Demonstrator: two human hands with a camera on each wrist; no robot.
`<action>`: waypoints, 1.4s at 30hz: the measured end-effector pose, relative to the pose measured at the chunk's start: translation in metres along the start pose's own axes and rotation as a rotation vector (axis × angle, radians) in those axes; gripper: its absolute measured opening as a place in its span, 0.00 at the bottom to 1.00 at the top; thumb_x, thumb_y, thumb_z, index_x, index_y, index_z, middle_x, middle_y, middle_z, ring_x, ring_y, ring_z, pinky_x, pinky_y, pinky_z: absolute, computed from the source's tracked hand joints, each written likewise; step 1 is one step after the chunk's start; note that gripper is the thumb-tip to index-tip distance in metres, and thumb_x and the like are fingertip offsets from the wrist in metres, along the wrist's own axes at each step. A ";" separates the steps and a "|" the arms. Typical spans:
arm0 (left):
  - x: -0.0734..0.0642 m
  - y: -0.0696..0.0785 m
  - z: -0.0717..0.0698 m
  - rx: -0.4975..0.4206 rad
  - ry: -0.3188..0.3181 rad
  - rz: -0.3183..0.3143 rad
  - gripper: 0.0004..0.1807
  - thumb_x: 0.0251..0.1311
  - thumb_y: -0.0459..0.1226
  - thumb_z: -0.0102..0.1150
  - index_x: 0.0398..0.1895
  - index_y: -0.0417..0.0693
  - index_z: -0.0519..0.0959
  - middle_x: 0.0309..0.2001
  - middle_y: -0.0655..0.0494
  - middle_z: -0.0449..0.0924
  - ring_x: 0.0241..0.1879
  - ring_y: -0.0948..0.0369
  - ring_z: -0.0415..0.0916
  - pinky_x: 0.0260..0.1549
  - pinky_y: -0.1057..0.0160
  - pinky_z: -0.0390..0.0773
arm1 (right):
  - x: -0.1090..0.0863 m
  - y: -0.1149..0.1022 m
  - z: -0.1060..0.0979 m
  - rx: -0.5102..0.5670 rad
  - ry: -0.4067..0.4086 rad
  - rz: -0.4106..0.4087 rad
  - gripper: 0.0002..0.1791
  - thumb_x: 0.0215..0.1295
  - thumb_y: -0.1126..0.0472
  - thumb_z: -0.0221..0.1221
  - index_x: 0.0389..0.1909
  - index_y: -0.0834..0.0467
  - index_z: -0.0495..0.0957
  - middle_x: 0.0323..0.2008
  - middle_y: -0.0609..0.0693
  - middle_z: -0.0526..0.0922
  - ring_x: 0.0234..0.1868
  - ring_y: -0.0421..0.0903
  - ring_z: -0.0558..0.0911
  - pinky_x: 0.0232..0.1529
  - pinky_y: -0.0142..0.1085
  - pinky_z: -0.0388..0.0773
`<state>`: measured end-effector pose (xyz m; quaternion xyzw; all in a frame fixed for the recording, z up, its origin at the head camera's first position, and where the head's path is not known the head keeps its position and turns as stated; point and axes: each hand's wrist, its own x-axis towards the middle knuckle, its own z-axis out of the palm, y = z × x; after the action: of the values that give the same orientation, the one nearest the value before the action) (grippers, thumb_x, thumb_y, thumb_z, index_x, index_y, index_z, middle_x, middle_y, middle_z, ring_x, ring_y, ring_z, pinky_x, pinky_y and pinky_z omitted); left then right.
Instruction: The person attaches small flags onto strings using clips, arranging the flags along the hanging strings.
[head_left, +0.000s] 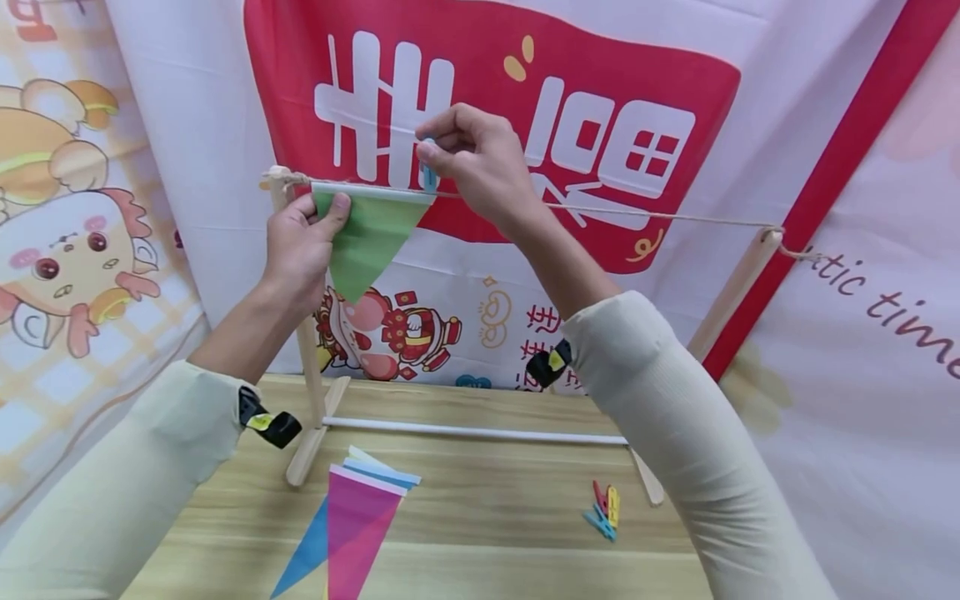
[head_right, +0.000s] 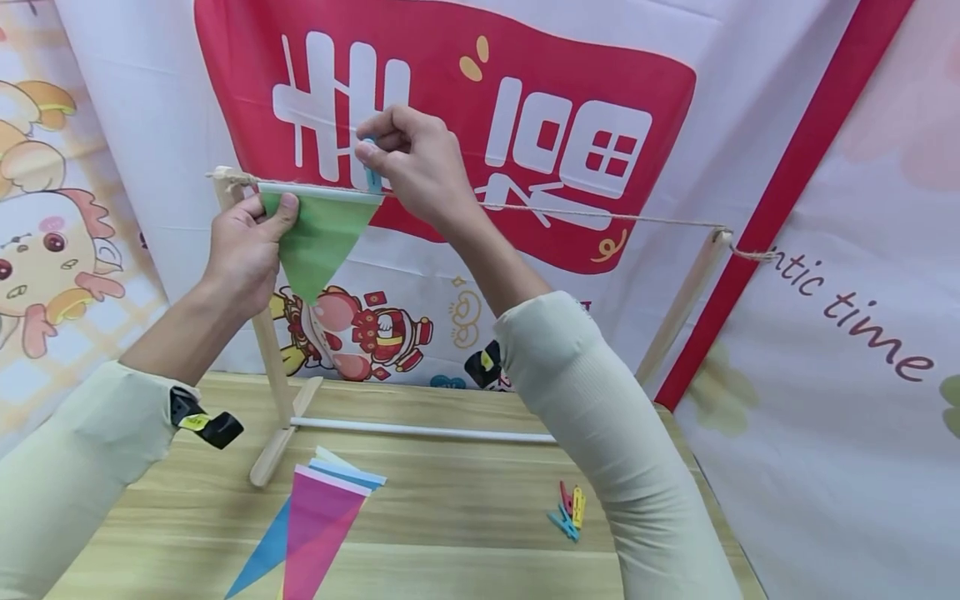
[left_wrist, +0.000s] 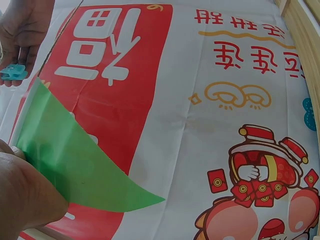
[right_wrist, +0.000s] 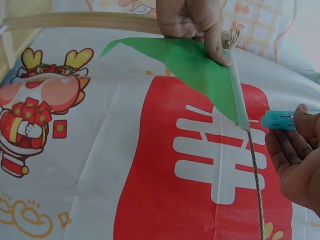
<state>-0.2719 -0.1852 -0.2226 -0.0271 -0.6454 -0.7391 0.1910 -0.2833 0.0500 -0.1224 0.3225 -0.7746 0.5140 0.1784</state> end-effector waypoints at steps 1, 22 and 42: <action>0.000 0.001 0.000 -0.001 0.002 -0.001 0.31 0.74 0.52 0.69 0.74 0.49 0.82 0.65 0.62 0.78 0.72 0.57 0.74 0.86 0.45 0.69 | 0.001 -0.001 0.002 0.002 0.007 -0.005 0.13 0.80 0.59 0.68 0.59 0.60 0.87 0.51 0.54 0.89 0.48 0.45 0.88 0.56 0.33 0.89; 0.000 0.002 -0.001 -0.021 0.000 -0.016 0.33 0.73 0.52 0.69 0.77 0.51 0.81 0.72 0.62 0.75 0.76 0.57 0.72 0.87 0.46 0.69 | 0.017 -0.009 0.035 -0.005 0.062 0.011 0.10 0.81 0.60 0.68 0.54 0.61 0.90 0.50 0.54 0.92 0.46 0.43 0.89 0.53 0.30 0.89; 0.000 0.003 0.001 -0.047 0.008 -0.032 0.32 0.73 0.53 0.69 0.75 0.51 0.82 0.67 0.63 0.76 0.73 0.59 0.72 0.86 0.47 0.69 | 0.028 -0.008 0.053 -0.137 -0.041 0.031 0.12 0.81 0.60 0.68 0.56 0.61 0.90 0.54 0.55 0.92 0.49 0.43 0.87 0.53 0.30 0.88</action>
<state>-0.2711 -0.1849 -0.2199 -0.0183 -0.6273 -0.7572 0.1810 -0.2950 -0.0099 -0.1214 0.3081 -0.8163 0.4559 0.1760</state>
